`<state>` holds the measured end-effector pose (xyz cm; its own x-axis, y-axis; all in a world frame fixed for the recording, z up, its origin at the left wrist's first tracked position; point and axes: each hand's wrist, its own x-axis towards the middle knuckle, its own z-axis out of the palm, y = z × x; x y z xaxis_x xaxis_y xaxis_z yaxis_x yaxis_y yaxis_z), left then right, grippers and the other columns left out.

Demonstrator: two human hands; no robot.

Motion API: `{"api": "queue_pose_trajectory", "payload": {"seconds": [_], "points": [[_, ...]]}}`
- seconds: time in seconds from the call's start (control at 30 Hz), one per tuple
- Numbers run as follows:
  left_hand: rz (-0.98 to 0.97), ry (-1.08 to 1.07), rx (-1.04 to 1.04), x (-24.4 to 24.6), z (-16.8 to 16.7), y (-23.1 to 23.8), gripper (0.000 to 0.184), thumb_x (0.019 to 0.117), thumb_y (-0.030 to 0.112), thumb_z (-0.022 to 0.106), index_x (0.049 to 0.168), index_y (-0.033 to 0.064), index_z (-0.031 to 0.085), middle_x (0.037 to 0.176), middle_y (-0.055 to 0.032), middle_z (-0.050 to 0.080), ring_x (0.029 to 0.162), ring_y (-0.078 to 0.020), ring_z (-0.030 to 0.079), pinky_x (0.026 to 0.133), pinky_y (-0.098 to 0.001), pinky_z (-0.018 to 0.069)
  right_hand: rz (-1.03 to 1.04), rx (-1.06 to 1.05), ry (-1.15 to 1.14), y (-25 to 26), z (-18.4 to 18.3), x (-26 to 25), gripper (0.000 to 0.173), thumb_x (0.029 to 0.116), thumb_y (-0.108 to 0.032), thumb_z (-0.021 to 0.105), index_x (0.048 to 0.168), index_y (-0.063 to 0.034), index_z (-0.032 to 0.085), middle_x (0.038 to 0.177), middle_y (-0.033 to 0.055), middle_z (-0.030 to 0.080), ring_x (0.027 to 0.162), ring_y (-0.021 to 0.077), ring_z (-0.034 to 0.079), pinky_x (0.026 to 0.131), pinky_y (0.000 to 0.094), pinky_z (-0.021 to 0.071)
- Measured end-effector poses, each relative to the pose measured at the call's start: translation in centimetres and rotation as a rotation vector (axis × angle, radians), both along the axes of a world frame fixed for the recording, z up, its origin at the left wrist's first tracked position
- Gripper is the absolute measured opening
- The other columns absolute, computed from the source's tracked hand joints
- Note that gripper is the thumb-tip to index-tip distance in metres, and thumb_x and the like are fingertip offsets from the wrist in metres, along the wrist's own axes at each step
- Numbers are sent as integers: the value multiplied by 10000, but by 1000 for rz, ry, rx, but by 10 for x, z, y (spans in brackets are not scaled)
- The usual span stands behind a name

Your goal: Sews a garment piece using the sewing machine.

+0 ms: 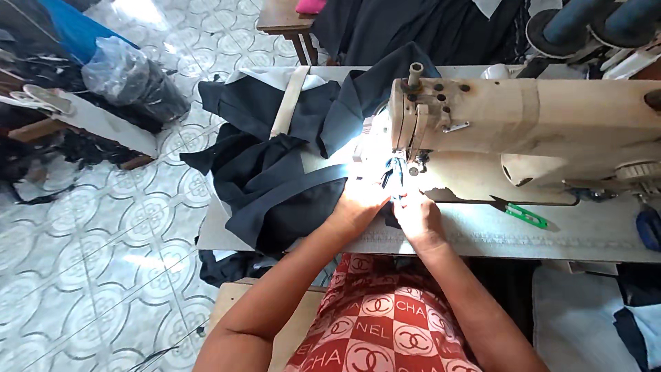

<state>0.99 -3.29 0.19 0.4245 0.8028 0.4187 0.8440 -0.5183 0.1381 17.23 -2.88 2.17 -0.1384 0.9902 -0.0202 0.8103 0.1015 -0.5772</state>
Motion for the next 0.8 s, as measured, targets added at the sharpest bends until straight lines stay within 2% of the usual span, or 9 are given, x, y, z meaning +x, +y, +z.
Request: {"api": "queue_pose_trajectory", "payload": {"seconds": [0.13,0.27,0.37,0.43,0.47,0.5,0.53,0.67,0.8], "points": [[-36,19,-43,2,-1,-1,302,937,-1,632,1081,209,795,969,-67,727,1063,-308,679,972,-658,428,45,103,24,0,2,5,159,926,-83,660,1024,6,749,948,169,730,866,313,727,779,489,595],[-49,38,-115,-1,2,-2,319,941,3,634,1092,237,790,1032,-61,718,1063,-304,672,1022,-737,348,92,21,-54,0,1,0,196,943,-79,619,1068,7,743,992,189,731,916,336,730,819,490,589],[-36,61,-161,-2,8,-2,306,956,22,617,1086,236,792,1064,-53,728,1065,-299,674,905,-629,477,102,62,-51,-1,-1,2,183,934,-78,630,1044,3,750,954,182,735,886,324,735,793,481,595],[-31,72,-175,-3,10,-1,321,953,12,620,1093,243,792,1087,-52,729,1092,-307,670,961,-672,432,105,82,-57,-1,0,3,181,938,-81,629,1035,-1,759,943,175,739,872,319,738,779,476,600],[-34,66,-170,-4,10,-1,323,952,6,624,1089,244,794,1083,-52,729,1100,-306,669,1017,-722,373,105,72,-64,-1,1,3,187,946,-90,624,1041,-4,761,948,173,741,875,316,738,781,471,599],[-36,62,-153,-5,9,0,318,950,13,627,1076,251,796,1068,-45,729,1088,-294,671,1021,-722,364,106,60,-67,-1,1,4,192,950,-100,622,1045,-10,763,957,169,742,878,310,738,786,466,599],[-45,35,-148,-5,8,0,308,952,11,629,1066,240,800,1056,-53,727,1087,-298,669,1060,-753,299,106,44,-63,-1,1,4,199,956,-107,618,1053,-11,763,968,169,742,881,306,737,795,463,597],[-48,27,-127,-6,7,0,290,948,13,638,1050,227,805,1060,-56,732,1082,-299,679,1072,-783,266,146,67,-35,-4,-2,6,219,953,-116,616,1071,-23,775,958,174,743,883,311,735,805,463,595],[-56,44,-139,-6,9,-1,285,951,9,633,1053,212,804,1074,-67,731,1093,-305,674,1079,-782,248,176,117,-54,-9,-6,6,238,965,-138,617,1116,-34,769,1039,192,741,997,345,727,884,468,587]]}}
